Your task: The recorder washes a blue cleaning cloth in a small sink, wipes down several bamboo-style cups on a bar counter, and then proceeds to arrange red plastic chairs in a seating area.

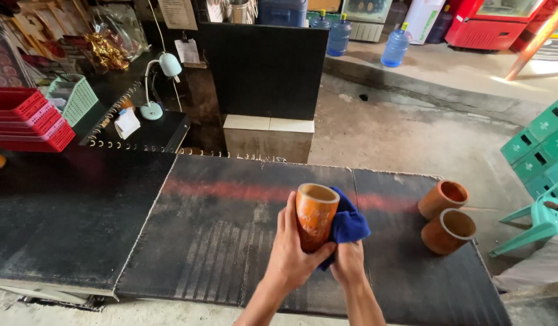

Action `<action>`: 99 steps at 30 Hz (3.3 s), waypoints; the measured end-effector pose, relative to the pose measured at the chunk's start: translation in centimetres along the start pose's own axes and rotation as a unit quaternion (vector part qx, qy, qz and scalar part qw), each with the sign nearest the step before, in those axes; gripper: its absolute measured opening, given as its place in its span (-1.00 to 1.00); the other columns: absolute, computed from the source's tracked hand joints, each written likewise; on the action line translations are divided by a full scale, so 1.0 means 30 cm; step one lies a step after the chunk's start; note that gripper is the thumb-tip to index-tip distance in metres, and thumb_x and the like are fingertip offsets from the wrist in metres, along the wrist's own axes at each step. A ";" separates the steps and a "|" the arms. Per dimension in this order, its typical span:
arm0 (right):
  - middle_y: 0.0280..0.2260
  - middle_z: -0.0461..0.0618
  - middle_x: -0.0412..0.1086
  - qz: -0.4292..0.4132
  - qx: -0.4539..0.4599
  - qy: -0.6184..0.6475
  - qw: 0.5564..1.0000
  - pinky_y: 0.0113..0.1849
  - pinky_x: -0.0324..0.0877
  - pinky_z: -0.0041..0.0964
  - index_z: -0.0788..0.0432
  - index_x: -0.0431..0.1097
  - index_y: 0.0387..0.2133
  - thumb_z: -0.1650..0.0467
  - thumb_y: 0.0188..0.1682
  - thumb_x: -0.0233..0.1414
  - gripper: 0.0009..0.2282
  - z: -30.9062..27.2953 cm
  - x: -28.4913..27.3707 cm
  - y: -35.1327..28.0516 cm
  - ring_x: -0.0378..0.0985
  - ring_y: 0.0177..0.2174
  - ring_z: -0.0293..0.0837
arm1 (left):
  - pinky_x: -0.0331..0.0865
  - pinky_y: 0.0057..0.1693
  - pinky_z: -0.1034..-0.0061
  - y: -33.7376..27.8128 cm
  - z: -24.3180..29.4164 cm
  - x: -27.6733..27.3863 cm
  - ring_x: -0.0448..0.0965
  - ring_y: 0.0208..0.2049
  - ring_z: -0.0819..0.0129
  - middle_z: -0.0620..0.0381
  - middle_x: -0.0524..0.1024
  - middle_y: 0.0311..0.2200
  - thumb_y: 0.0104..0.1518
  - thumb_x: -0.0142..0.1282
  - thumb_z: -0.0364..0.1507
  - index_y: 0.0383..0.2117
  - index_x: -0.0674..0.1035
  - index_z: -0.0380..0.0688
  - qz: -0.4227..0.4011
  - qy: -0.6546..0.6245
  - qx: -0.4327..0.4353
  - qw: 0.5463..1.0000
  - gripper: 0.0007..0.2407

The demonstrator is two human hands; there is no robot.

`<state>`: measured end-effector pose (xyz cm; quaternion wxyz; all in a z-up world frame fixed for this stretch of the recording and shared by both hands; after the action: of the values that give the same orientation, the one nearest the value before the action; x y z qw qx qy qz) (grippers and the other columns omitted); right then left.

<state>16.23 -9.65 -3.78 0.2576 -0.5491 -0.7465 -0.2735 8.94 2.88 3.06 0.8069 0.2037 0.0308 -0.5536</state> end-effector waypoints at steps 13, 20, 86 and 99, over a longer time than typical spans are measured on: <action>-0.01 0.08 0.46 0.053 0.027 -0.009 0.998 -0.06 0.50 -0.10 0.32 0.35 0.08 0.27 0.16 -0.08 -0.63 0.083 -0.258 0.041 0.57 -0.10 -0.05 | 0.42 0.23 0.27 -0.055 0.070 -0.021 0.47 0.19 0.07 -0.01 0.36 0.17 -0.31 0.55 -0.12 0.40 0.16 -0.14 -0.037 -0.009 0.022 0.999 0.04; -0.08 0.05 0.48 0.059 -0.014 -0.035 0.998 -0.11 0.54 -0.12 0.25 0.38 0.01 0.33 0.13 -0.04 -0.72 0.122 -0.274 0.055 0.60 -0.16 -0.09 | 0.43 0.23 0.28 -0.052 0.034 -0.057 0.46 0.18 0.08 0.00 0.34 0.16 -0.31 0.56 -0.22 0.39 0.19 -0.08 -0.011 -0.003 0.017 1.000 0.00; -0.02 0.03 0.49 -0.032 -0.054 -0.244 0.968 0.08 0.36 -0.24 0.33 0.41 0.06 0.38 0.16 -0.09 -0.70 0.074 0.017 0.045 0.52 -0.01 -0.11 | 0.41 0.18 0.41 -0.067 -0.244 -0.013 0.50 0.07 0.32 0.06 0.44 0.04 0.05 0.08 -0.60 0.25 0.24 -0.25 0.008 -0.240 -0.059 0.969 -0.45; -0.11 0.10 0.49 -0.161 -0.047 -0.374 0.912 -0.11 0.49 -0.25 0.24 0.31 0.15 0.39 0.01 0.06 -0.59 0.067 0.220 -0.147 0.53 -0.17 -0.10 | 0.50 -0.02 0.32 -0.042 -0.286 -0.070 0.60 -0.16 0.24 0.01 0.59 -0.15 0.16 0.09 -0.11 0.05 0.50 -0.30 0.061 -0.524 -0.152 0.836 -0.51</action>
<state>10.07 -4.87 -1.27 -0.1139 -0.4954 -0.8527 -0.1204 8.50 7.45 -4.57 0.7555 -0.2406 -0.3252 -0.5153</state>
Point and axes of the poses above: each hand's wrist, its own y-axis towards the middle knuckle, its own x-axis out of the palm, z = x × y, the point moved 10 cm from there along y, towards the middle knuckle
